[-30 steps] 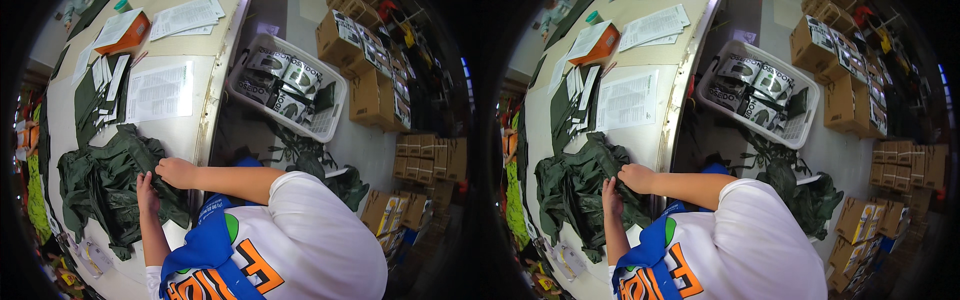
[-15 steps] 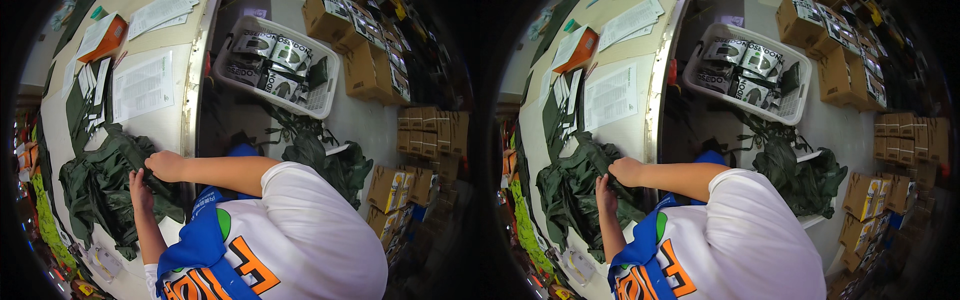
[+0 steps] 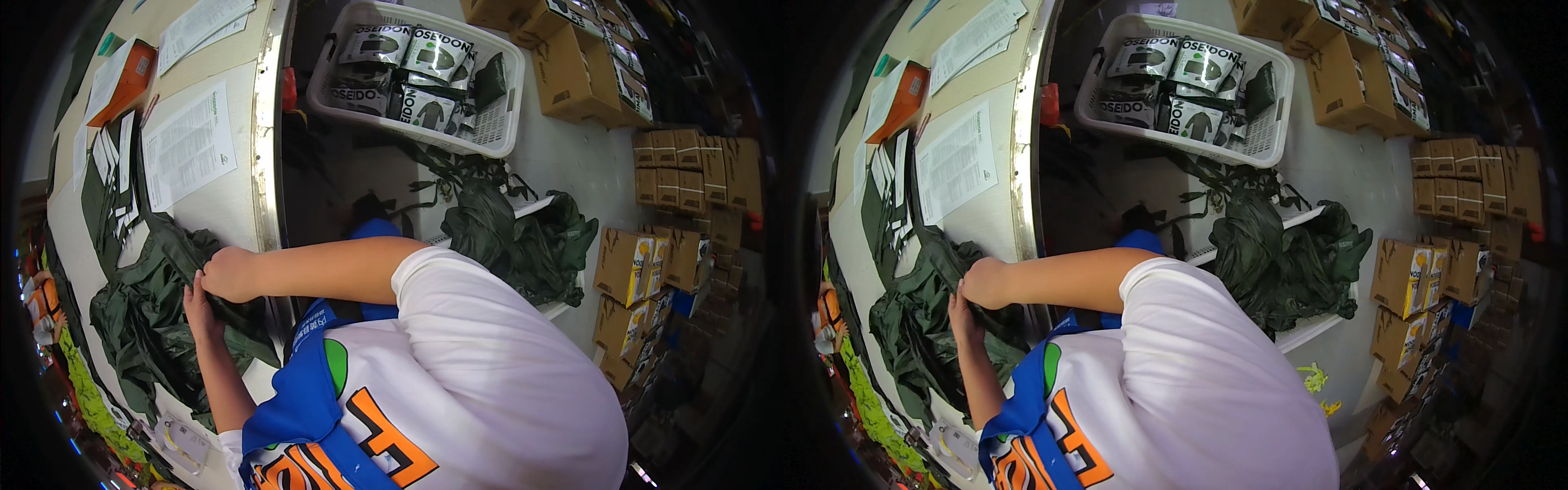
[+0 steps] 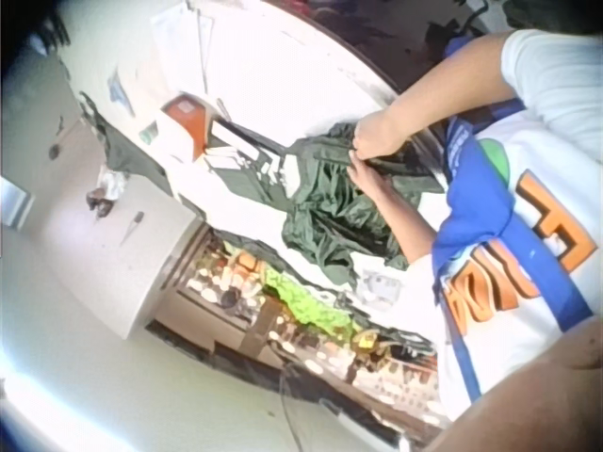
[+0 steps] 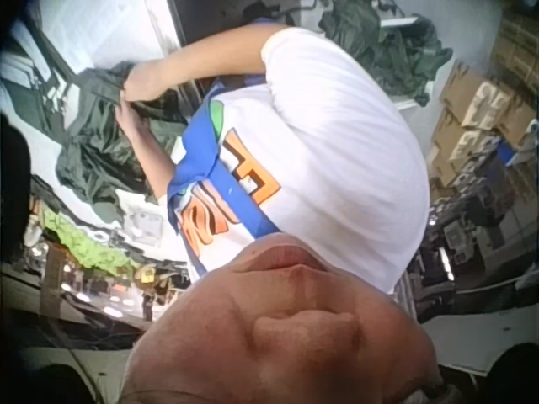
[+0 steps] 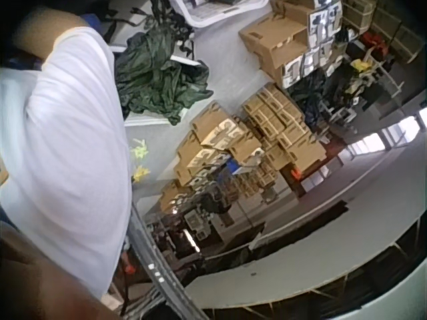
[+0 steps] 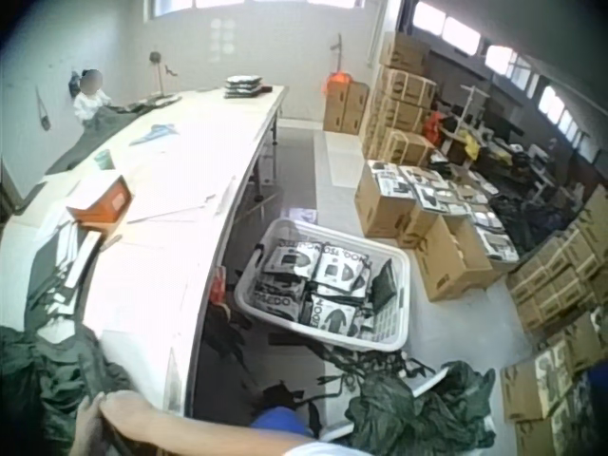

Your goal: The person folds a green jacket on a white table. They smooth the fabric, fold the sleeves and body, and place the folded jacket into a white basket. The person repeats this process with another green jacket.

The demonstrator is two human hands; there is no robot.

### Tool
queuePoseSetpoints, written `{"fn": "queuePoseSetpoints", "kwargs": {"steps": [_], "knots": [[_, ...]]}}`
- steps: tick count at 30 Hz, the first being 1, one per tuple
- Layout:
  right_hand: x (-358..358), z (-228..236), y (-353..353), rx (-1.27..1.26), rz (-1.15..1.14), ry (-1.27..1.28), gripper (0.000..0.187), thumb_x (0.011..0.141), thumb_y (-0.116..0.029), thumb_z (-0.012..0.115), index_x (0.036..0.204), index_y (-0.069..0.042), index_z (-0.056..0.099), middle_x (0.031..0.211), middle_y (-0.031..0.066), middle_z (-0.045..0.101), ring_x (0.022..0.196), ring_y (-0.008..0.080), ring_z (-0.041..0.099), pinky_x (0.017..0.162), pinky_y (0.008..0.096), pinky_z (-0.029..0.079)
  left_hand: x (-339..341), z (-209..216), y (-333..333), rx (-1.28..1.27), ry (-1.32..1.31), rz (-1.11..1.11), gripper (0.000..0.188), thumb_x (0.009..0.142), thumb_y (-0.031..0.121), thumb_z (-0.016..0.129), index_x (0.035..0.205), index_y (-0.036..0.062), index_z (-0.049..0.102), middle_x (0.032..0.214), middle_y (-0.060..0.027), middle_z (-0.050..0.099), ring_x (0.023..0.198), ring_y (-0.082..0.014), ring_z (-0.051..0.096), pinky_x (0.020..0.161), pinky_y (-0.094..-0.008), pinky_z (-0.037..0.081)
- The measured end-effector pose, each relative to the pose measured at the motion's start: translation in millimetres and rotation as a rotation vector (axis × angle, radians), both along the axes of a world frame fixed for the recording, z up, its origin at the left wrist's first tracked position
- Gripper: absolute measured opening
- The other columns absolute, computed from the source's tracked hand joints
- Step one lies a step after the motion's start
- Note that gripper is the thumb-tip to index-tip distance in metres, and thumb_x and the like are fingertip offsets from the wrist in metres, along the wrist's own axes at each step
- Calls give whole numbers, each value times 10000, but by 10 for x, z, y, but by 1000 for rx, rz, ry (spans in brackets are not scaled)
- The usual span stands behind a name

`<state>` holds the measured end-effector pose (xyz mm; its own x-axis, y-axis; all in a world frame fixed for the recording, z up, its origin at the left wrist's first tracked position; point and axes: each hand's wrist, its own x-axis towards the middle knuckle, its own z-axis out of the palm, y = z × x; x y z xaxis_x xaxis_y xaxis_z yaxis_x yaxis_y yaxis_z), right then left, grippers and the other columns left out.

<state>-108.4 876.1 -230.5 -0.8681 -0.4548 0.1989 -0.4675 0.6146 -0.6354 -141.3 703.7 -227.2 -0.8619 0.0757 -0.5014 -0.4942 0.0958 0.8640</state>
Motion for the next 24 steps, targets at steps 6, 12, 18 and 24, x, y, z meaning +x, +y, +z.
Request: {"fn": "queuePoseSetpoints", "kwargs": {"steps": [6,12,18,24], "knots": [[292,255,32,50,235,-38,174,759,-113,548,876,-40,654,828,154,670,803,338,659,677,443,520,-269,174,27,-114,82,-7,395,906,242,626,1178,-28,528,1082,-114,635,889,-215,637,761,-332,527],[228,325,-10,-30,255,-192,172,784,-165,538,874,-65,645,872,156,642,836,353,633,714,459,503,-76,143,-81,-21,12,3,448,905,354,612,1185,9,551,1087,-92,633,918,-182,619,800,-309,501],[-15,145,429,-421,-70,-518,457,758,-281,704,1064,5,521,1065,180,577,956,306,603,830,404,487,761,472,189,-449,-103,-407,436,909,413,553,1126,36,519,999,-102,586,892,-153,536,769,-350,467],[-489,-30,234,-359,-125,-606,839,702,-173,724,1376,36,270,1254,216,498,1142,286,516,942,371,428,832,435,-28,-382,439,-551,535,825,322,671,1275,67,532,1251,-172,560,1139,-339,542,976,-385,427]]}}
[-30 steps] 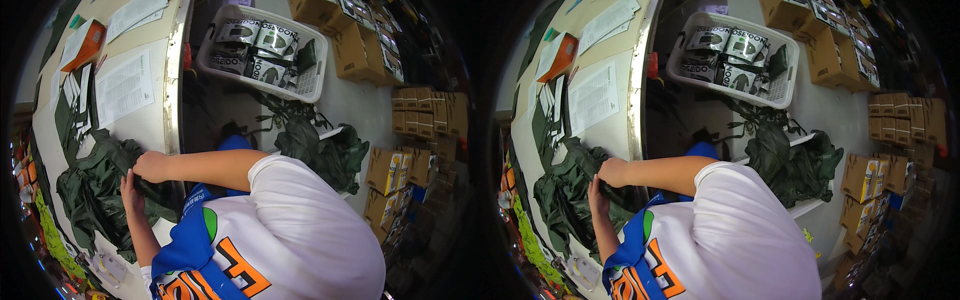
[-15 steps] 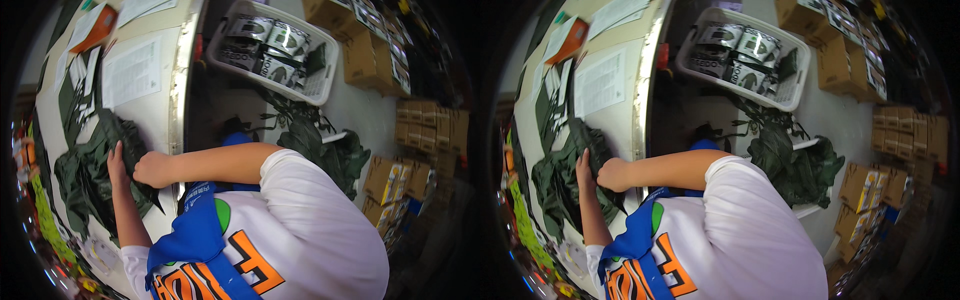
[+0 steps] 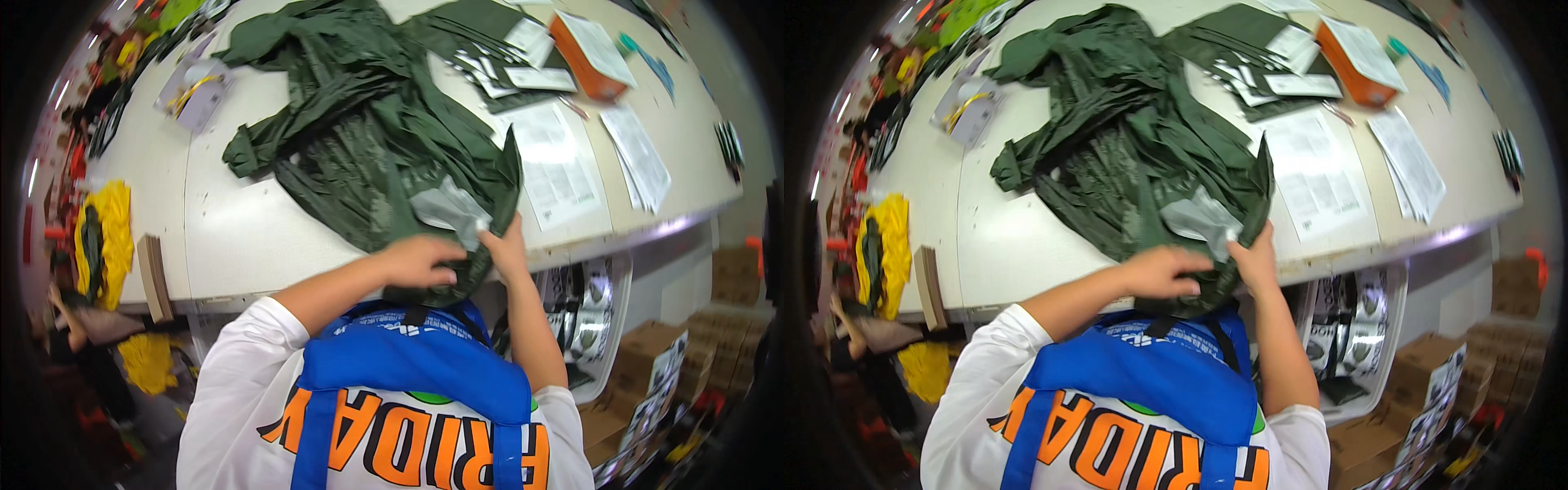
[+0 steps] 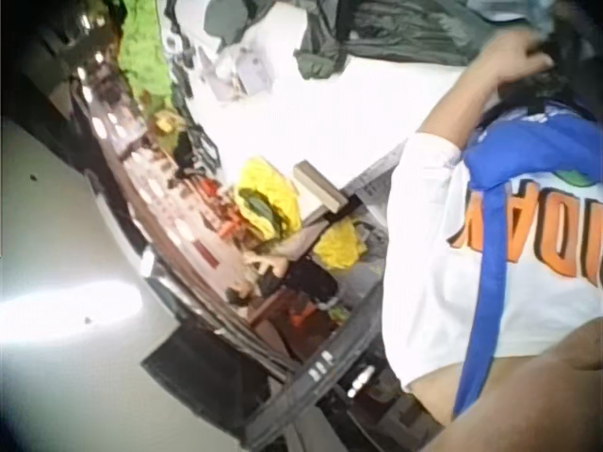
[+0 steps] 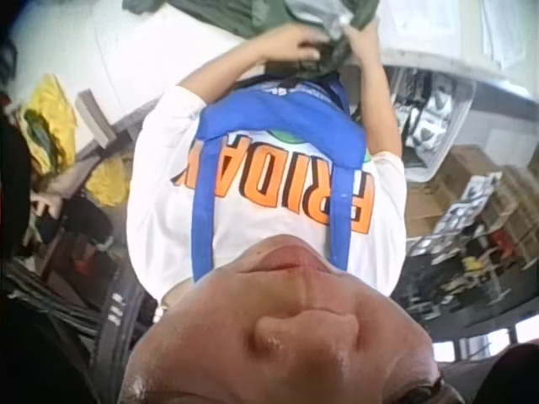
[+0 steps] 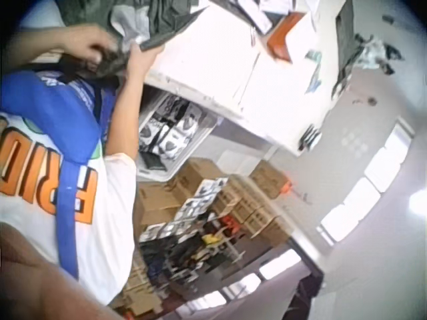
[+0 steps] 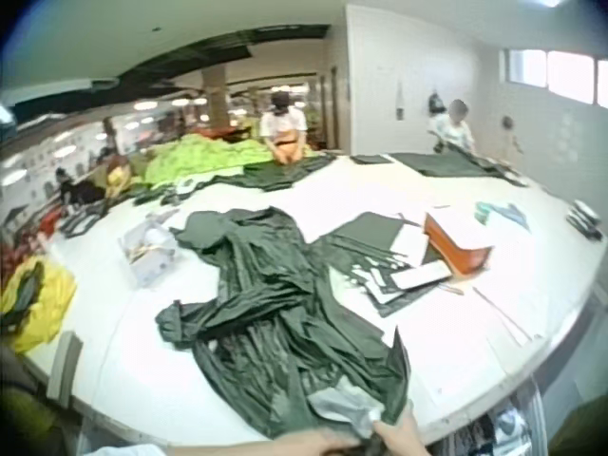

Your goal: The person folds a green jacket on a white table. They smooth the fabric, fold the sleeves and body, and place the folded jacket into a white basket. The person repeats this process with another green jacket.

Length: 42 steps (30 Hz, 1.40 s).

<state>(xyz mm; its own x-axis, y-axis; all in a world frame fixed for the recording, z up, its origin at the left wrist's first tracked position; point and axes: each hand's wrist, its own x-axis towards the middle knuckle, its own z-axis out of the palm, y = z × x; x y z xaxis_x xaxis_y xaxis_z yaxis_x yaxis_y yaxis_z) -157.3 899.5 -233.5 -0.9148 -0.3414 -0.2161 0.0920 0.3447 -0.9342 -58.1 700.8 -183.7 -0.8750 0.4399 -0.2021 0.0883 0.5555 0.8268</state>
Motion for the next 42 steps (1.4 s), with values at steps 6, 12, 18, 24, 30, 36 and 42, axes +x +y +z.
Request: {"fn": "queuePoseSetpoints", "kwargs": {"steps": [6,12,18,24,30,36,42], "knots": [[-692,551,501,30,286,18,779,674,-78,674,1381,-1,355,1225,138,537,1114,235,513,965,326,397,-669,-34,-1676,-1048,496,1090,764,742,319,740,1386,171,358,1283,-166,526,1227,-330,469,1019,-456,368],[-1713,507,1001,495,85,90,716,690,-42,626,1359,-11,374,1217,165,564,1112,251,542,956,351,412,-557,-17,-2356,152,283,1444,379,856,164,584,1224,90,530,1097,-139,618,1039,-272,587,867,-355,465],[-1846,1073,465,-47,183,-61,745,664,-34,655,1360,10,391,1231,101,540,1067,225,542,933,318,423,993,-283,-1854,-151,240,1834,684,841,50,622,1426,30,268,1372,-142,399,1240,-263,418,1054,-354,327],[-793,1349,-1012,-196,1380,102,862,810,-355,685,1431,27,224,1386,280,386,1240,396,443,1035,380,377,89,276,-536,1260,-64,1255,1048,692,502,792,1453,54,228,1433,-144,350,1281,-256,392,1038,-382,362],[-1702,747,-974,-182,832,-363,220,899,-152,601,1055,0,638,923,82,679,844,144,640,743,280,515,98,884,-1270,1212,86,1416,537,878,320,505,1301,-7,453,1253,-182,550,1076,-282,584,948,-437,468],[-1433,0,-1436,146,772,-60,724,780,-312,738,1342,-5,401,1193,193,572,929,234,635,805,344,512,1250,2669,-1057,861,646,1188,625,906,433,464,1329,-22,397,1286,-217,517,1145,-312,544,975,-422,436],[-1373,511,-2224,-403,608,-386,626,900,-306,609,1384,-4,351,1184,153,572,951,196,605,826,307,488,741,2926,-1546,186,682,1444,723,895,507,482,1340,-48,354,1297,-247,496,1190,-332,512,986,-404,413]]}}
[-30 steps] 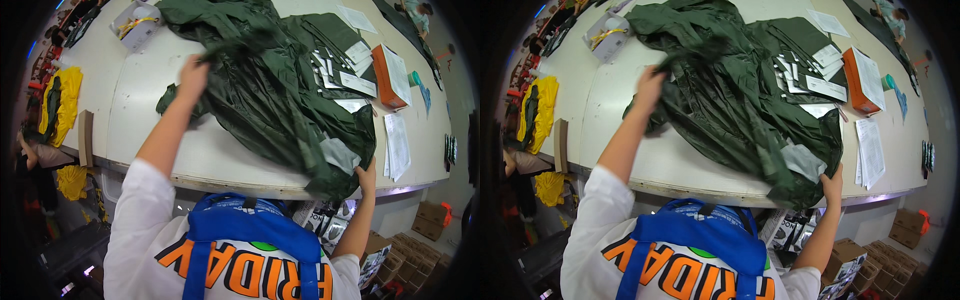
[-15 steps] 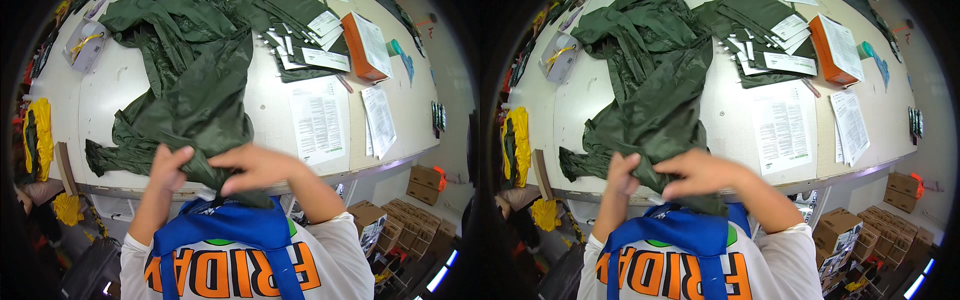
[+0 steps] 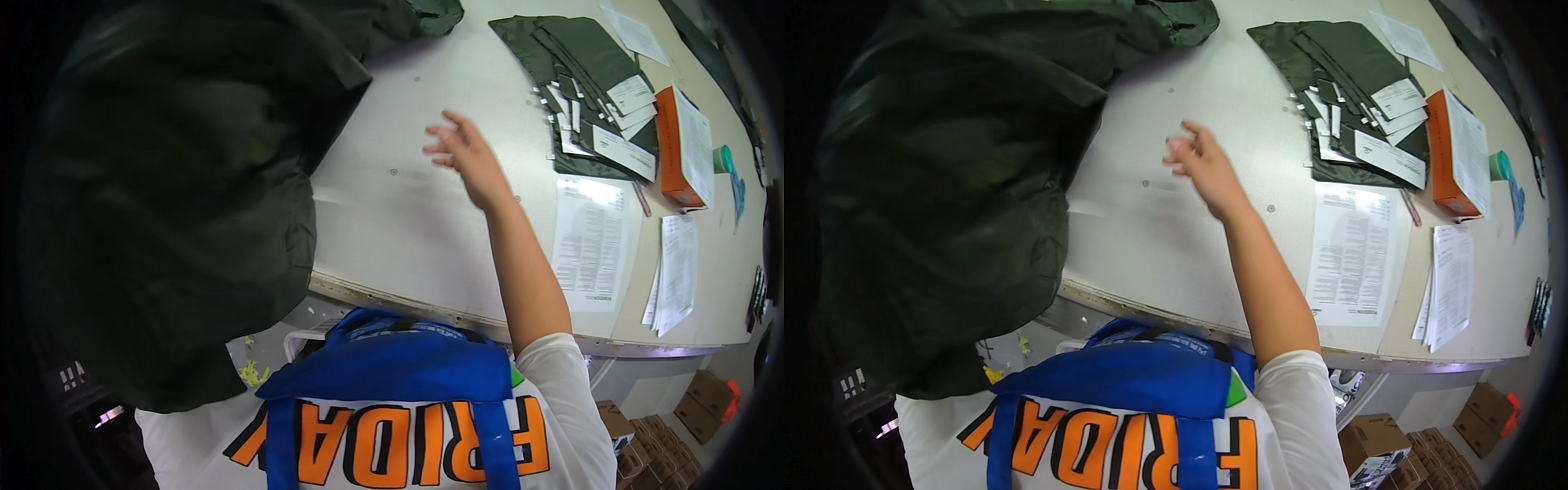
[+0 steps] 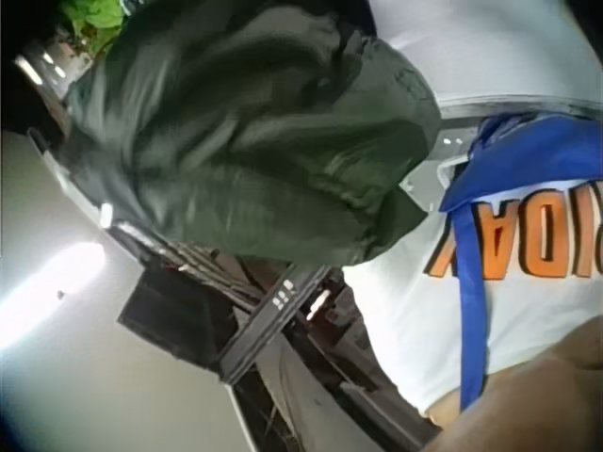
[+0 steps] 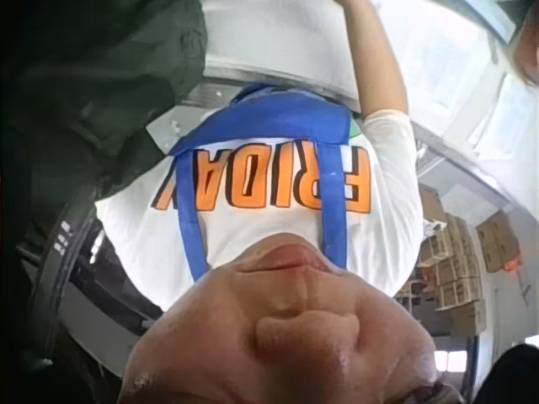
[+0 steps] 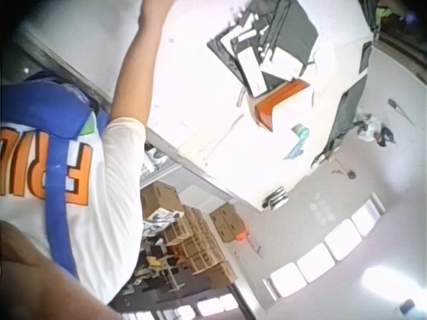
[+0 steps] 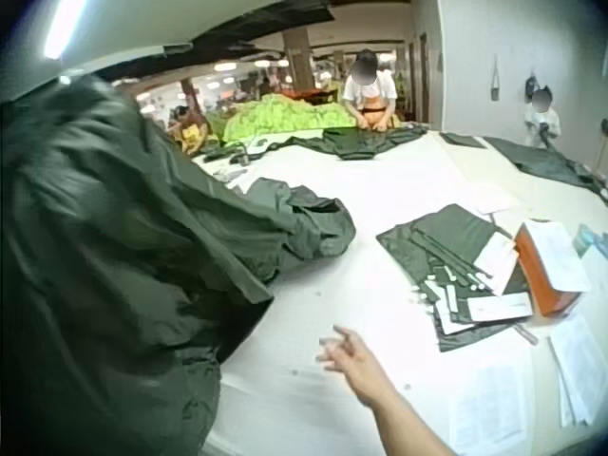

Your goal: The person folds a green jacket on a white table. They smooth the fabric, fold the sleeves and body, and place the folded jacket into a white basket. The person repeats this process with another green jacket.

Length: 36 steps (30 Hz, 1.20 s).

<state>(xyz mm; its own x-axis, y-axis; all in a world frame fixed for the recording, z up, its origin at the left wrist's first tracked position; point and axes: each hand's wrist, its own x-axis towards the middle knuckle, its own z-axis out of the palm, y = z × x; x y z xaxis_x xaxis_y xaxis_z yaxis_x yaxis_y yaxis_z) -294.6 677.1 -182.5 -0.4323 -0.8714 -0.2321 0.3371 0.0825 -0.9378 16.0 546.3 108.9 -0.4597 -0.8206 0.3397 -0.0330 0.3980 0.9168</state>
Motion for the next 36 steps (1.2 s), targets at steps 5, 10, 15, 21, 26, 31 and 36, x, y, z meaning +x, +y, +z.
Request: {"fn": "queuePoseSetpoints", "kwargs": {"steps": [5,10,15,21,26,31,36], "knots": [[-1165,-297,513,249,-185,461,518,915,-344,574,1327,-51,458,1122,86,597,972,175,598,821,304,463,-2093,-1592,462,295,-442,-266,809,887,569,498,1350,-69,319,1307,-273,478,1228,-348,486,995,-388,393],[-1411,28,1239,368,-471,316,498,915,-378,559,1304,-75,489,1198,101,564,1050,205,572,869,337,461,-1943,-2876,1046,-289,-826,-968,513,845,346,608,1219,6,522,1227,-224,538,1154,-376,517,998,-425,405],[-605,-119,1334,321,-230,1115,644,780,-232,733,1310,-4,446,1285,196,500,1206,335,468,1021,415,359,-1007,-2770,529,-654,-895,-13,701,678,220,777,1302,137,471,1311,-148,440,1203,-374,409,994,-463,373],[-703,-533,827,309,-85,1387,776,759,-293,740,1365,6,359,1296,218,495,1210,374,460,1014,426,370,-204,-3391,722,493,-719,116,500,842,137,639,1282,16,434,1127,-109,545,861,-195,595,728,-307,494],[-1131,-757,940,591,172,971,569,784,-297,725,1252,-29,541,1127,199,613,1031,330,594,877,389,467,-149,-3329,829,912,-111,164,232,916,81,527,1142,29,514,1006,-48,623,857,-136,624,691,-297,539],[-761,-536,1350,405,-143,1322,571,807,-213,712,1275,10,474,1183,210,506,1119,353,474,978,410,383,-139,-3263,930,908,-26,164,309,927,155,575,1201,44,485,1082,-58,593,928,-128,599,776,-306,518],[-20,-786,1986,621,-250,995,870,752,-261,775,1365,85,264,1286,272,324,1175,364,377,999,405,370,-113,-3266,1027,980,-182,188,460,892,165,626,1293,56,430,1178,-91,520,952,-133,557,727,-272,472]]}}
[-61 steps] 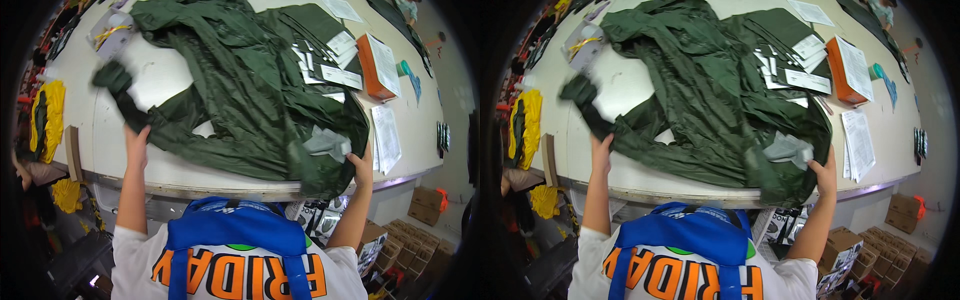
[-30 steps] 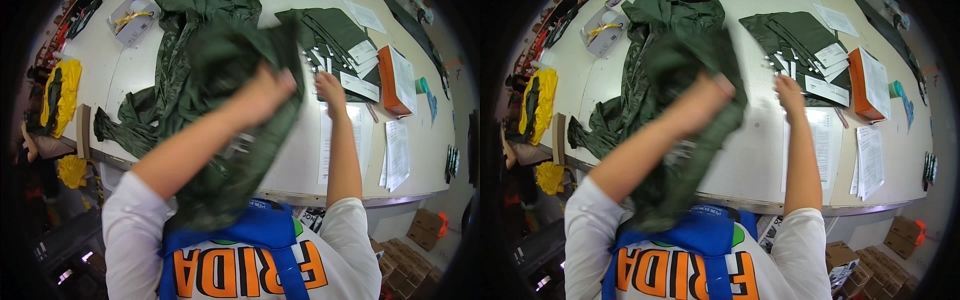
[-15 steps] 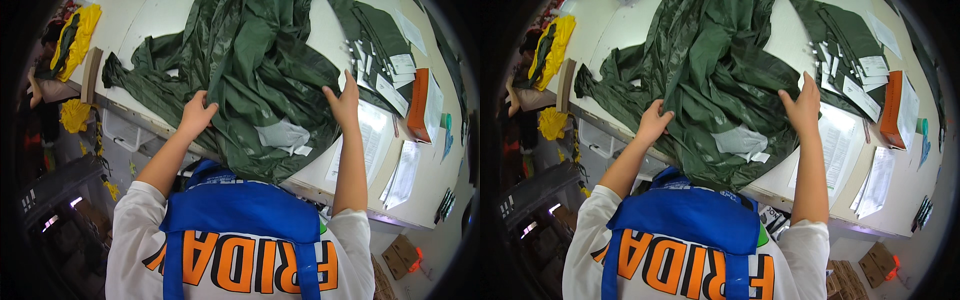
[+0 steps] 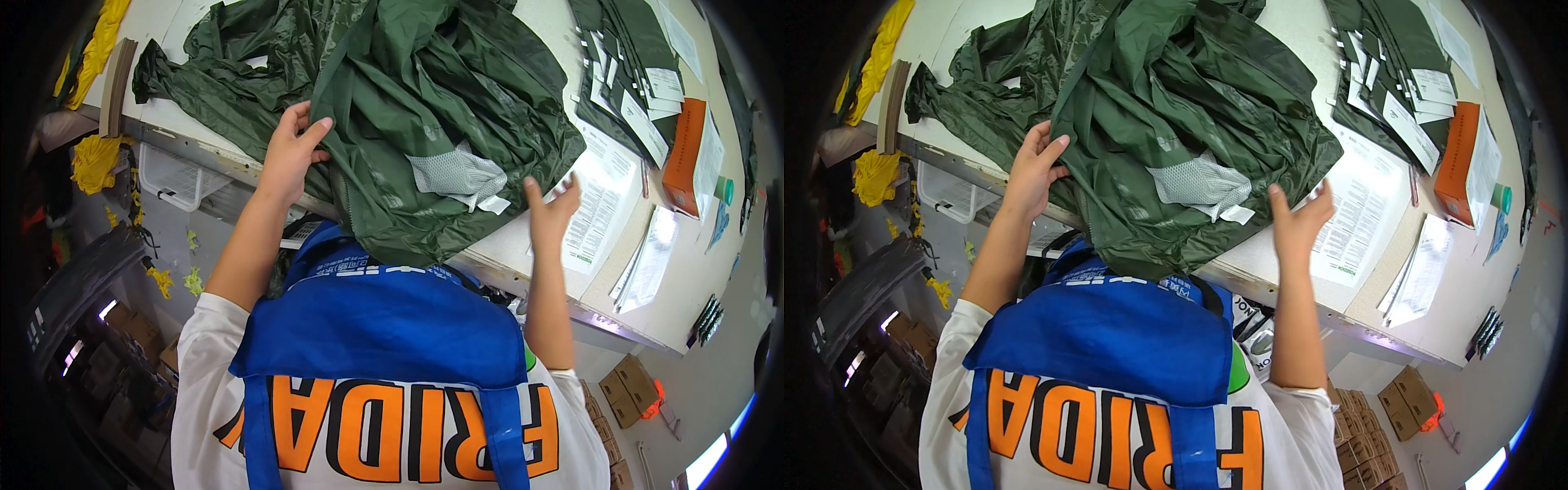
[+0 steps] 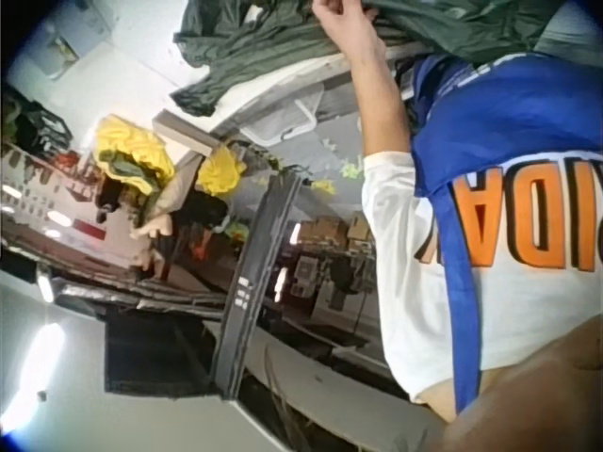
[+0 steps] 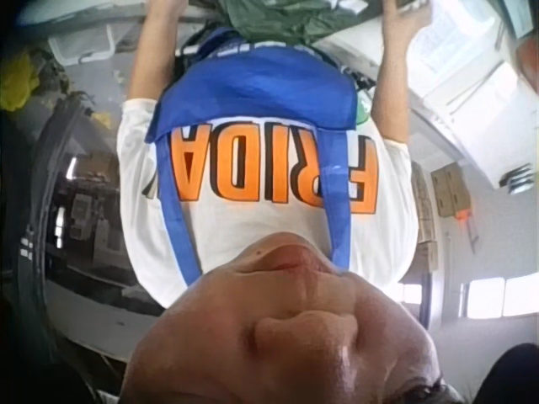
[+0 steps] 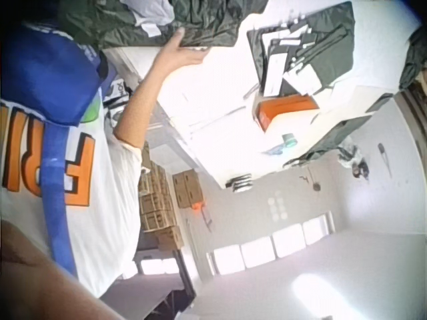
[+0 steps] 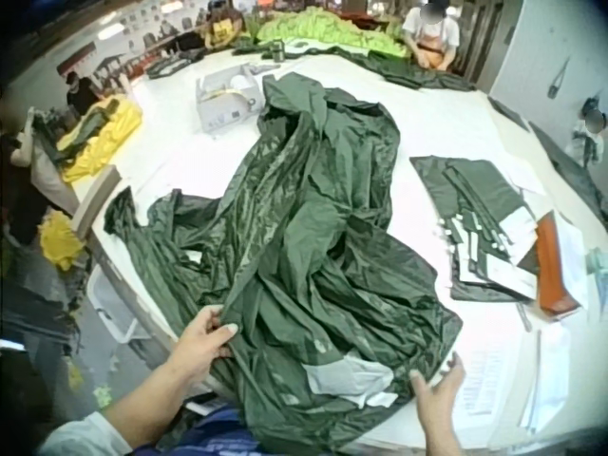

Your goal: The person folds a green jacket on a white table. They smooth the fabric, fold the sleeves and body, and place the folded jacket into a white basket. The person repeats this process with another green jacket.

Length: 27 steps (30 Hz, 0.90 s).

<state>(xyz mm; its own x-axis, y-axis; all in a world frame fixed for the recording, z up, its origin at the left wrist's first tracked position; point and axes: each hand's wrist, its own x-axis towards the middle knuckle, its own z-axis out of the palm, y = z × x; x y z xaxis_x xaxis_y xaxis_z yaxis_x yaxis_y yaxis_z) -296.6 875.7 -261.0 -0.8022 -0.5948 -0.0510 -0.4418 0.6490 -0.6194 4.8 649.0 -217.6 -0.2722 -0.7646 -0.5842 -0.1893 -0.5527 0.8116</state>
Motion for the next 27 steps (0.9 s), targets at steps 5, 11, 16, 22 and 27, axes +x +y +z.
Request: {"fn": "queuePoseSetpoints", "kwargs": {"steps": [5,11,16,22,27], "knots": [[130,24,-47,-55,-65,-191,912,739,-187,756,1405,64,185,1353,274,258,1217,366,347,1019,397,362,-93,10,94,-891,-550,-256,651,784,146,711,1351,78,398,1329,-168,330,1171,-244,411,933,-362,389],[-141,-17,146,-21,0,-307,791,714,-137,731,1393,-24,341,1279,221,419,1159,315,440,983,384,384,-191,-127,178,-1075,-530,-210,550,867,223,634,1341,51,416,1357,-202,334,1273,-332,309,1077,-420,248],[-1473,-243,476,30,21,365,605,797,-168,707,1307,20,441,1280,223,456,1158,351,460,997,406,381,542,-587,-174,-958,-909,61,702,807,347,710,1346,27,394,1365,-230,335,1278,-365,309,1073,-436,262],[-3578,-757,934,202,58,527,482,768,5,519,1247,41,480,1256,269,518,1184,395,491,1013,406,382,915,-560,-493,-569,-831,222,820,776,347,738,1408,43,312,1433,-231,243,1322,-346,276,1081,-391,282],[-3442,-604,871,168,71,511,406,796,-26,540,1200,6,559,1064,253,626,952,403,615,829,436,497,1062,-183,-689,-506,-715,368,876,778,327,733,1426,35,220,1432,-216,150,1302,-365,269,1066,-410,300]]}}
